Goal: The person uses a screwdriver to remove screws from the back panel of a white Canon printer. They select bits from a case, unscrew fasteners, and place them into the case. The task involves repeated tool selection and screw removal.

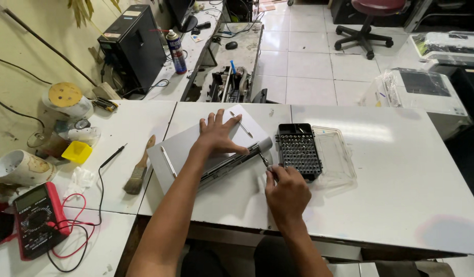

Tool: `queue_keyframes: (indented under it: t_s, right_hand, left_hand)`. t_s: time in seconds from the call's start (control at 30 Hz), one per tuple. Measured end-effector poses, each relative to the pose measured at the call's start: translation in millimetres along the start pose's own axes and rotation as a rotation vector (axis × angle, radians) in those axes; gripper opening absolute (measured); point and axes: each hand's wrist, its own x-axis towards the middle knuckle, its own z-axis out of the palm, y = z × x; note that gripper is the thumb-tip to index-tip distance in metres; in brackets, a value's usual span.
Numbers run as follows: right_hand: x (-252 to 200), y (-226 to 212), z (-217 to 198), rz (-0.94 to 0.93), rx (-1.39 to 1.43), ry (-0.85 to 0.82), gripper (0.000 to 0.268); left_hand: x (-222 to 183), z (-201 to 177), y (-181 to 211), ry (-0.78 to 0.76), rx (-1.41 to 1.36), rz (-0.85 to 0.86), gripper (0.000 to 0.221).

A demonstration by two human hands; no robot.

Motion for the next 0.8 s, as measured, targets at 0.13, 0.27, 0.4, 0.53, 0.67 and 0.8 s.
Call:
queue_keyframes:
  t_s: [0.13, 0.27, 0.4, 0.53, 0.67, 0.8]
  right_hand:
    - [2.8, 2.2, -1.5, 0.008, 0.007, -0.023, 0.018]
    - [4.1, 1.7, -3.5, 0.066, 0.052, -0.083, 0.027]
    - [-1.8, 14.4, 9.6, 0.062, 0.085, -0.103, 0.027]
    - [-4.8, 10.5, 4.5, 0.046, 0.148, -0.055, 0.023]
    - [-11.1, 8.5, 5.7, 0.016, 0.283, 0.012, 0.021]
    - [-14.5, 5.5, 0.6, 0.009, 0.408, 0.018, 0.028]
  left_hand:
    - [0.3, 1.4, -0.7, 0.01, -0.027, -0.001, 0.136]
    - [0.6, 0.4, -0.8, 0.01, -0.031, -0.001, 0.137]
    - [-0.3, 1.6, -1.7, 0.003, -0.04, 0.004, 0.136]
    - [6.2, 5.1, -5.3, 0.026, -0.046, 0.012, 0.136]
    - [8.5, 7.3, -7.2, 0.028, -0.032, 0.012, 0.137]
    - [9.2, 7.8, -9.4, 0.04, -0.032, 0.03, 0.134]
